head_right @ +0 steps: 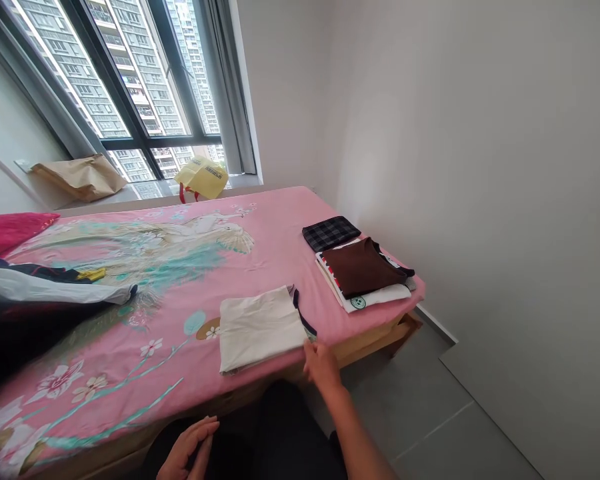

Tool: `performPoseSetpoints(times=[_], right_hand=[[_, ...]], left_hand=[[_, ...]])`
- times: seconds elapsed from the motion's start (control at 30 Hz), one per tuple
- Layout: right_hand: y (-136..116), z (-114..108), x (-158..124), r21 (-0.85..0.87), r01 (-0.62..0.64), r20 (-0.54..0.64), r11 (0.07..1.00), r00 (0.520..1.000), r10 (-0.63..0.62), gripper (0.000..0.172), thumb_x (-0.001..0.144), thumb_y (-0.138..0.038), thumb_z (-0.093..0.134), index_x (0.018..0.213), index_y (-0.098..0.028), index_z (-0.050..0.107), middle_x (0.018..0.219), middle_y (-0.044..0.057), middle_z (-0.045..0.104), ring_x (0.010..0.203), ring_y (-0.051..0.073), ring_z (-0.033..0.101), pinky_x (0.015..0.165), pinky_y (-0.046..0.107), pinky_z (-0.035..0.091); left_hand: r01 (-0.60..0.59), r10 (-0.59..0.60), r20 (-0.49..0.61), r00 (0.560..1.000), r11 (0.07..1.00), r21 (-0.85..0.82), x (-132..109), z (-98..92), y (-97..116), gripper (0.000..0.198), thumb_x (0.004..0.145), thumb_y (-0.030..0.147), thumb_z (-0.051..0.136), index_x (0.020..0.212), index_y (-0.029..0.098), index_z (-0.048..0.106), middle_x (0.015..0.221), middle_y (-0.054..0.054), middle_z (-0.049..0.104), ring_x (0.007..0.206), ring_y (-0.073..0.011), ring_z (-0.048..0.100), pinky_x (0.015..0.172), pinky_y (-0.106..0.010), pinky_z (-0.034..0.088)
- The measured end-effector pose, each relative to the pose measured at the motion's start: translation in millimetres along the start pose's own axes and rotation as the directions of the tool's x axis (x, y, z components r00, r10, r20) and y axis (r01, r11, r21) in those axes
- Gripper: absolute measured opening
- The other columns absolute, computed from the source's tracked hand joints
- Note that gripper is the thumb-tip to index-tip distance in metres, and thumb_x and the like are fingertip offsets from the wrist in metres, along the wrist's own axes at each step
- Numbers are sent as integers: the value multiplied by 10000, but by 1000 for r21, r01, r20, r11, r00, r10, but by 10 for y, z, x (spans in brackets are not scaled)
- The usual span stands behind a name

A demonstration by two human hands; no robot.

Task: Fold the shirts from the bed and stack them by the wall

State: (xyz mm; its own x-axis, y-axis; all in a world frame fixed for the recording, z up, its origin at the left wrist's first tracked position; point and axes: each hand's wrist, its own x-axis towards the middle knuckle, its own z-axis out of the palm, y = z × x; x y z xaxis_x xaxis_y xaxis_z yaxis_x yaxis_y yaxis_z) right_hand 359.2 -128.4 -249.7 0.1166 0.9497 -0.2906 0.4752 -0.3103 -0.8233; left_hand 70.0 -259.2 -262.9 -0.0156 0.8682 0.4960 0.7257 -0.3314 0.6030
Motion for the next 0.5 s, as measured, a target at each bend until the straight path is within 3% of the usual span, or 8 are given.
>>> performPoseSetpoints(times=[0.2, 0.33, 0.5], right_hand=[[-99, 60, 67, -119, 25, -58, 993, 998, -32, 486, 887, -493, 301, 663, -180, 597, 466, 3, 581, 412, 116, 515, 482, 220, 339], [-187, -52, 7, -242, 58, -99, 968, 991, -84, 432, 861, -444, 385, 540, -195, 535, 497, 18, 577, 478, 138, 502, 487, 242, 278], [-589, -42, -157, -278, 302, -194, 912, 912, -362, 424, 907, -475, 322, 694, -211, 577, 632, 8, 620, 589, 146, 537, 560, 244, 332]], left_hand=[[-48, 48, 0, 999, 998, 51, 659, 36, 285, 256, 867, 220, 473, 1047, 241, 654, 1178, -51, 641, 1144, -203, 570, 962, -377, 503], [-111, 110, 21, 994, 985, 129, 1144, 169, 142, 322, 855, 149, 418, 1061, 224, 654, 1205, -47, 636, 1219, -221, 509, 1003, -428, 467], [-182, 138, 176, 975, 947, 264, 1627, 340, 5, 414, 800, 66, 361, 1059, 176, 665, 1214, -75, 633, 1229, -232, 500, 1023, -449, 435]])
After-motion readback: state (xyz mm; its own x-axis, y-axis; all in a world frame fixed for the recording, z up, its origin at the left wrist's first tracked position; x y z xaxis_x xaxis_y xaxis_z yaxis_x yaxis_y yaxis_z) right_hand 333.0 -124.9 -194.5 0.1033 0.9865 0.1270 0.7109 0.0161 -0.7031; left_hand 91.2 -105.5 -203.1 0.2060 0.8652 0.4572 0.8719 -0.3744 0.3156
